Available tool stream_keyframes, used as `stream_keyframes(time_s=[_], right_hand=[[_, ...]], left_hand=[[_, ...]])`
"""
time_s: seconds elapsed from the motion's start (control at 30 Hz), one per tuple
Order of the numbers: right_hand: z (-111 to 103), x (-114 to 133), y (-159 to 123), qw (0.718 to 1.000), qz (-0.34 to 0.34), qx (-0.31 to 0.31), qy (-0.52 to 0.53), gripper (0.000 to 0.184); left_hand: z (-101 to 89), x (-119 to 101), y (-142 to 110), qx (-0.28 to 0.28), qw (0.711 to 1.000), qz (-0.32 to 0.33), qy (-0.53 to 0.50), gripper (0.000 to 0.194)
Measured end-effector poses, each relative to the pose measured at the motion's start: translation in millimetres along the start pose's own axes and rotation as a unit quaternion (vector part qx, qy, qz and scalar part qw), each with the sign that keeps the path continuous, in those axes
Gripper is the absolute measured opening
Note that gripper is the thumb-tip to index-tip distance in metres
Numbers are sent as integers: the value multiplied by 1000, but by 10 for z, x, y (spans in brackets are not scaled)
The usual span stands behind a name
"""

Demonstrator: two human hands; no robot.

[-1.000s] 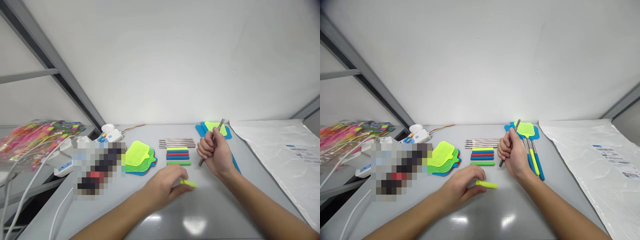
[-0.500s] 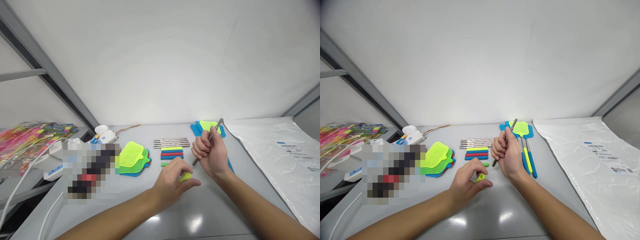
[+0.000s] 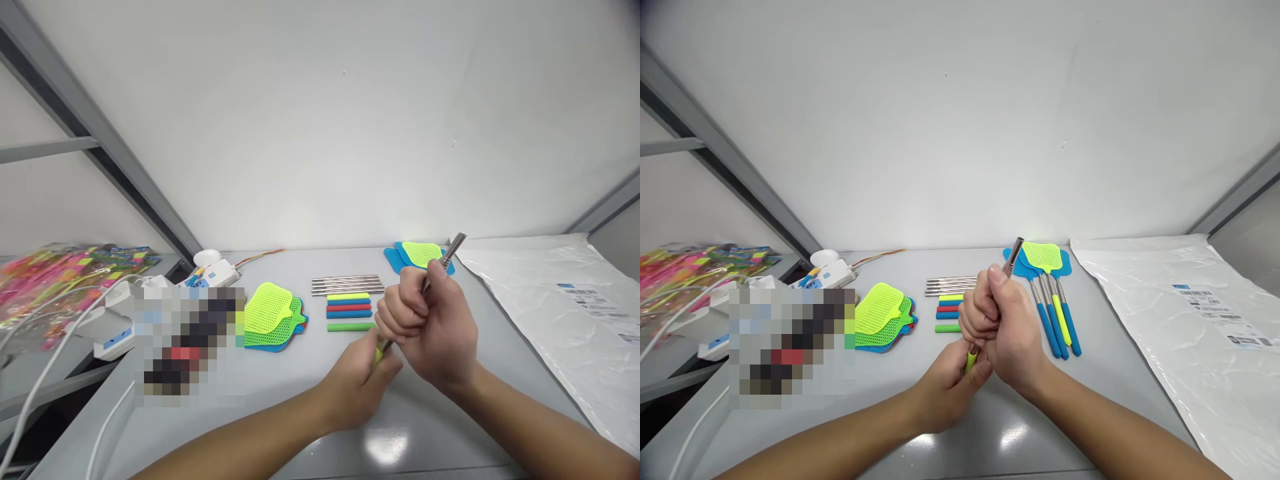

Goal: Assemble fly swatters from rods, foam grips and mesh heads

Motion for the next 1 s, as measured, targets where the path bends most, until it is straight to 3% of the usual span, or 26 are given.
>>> stream_keyframes(time_s=[0.2,0.43,0.73,1.0], right_hand=[[47,-102,-16,998,13,51,-32,50],[85,-92,-74,996,18,72,-56,52],[99,-65,-188,995,8,85,-51,50],[-6,-171,-257,989,7,99,-107,47]], left_hand=[[7,44,-5,24,995,-51,-83,26],[38,111,-19,39,986,-63,-150,27],[19,111,-28,49,988,-66,-133,26],[22,66,0,16,987,-73,-140,20]])
Point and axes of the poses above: each hand's wrist, its own y-axis towards the middle knuckle, its own z-axis out of the palm, x = y × z, the point moved 4 cm from there along y, towards the middle knuckle, and after that the axes turned 12 degrees about -z, right-handed, at the moved point
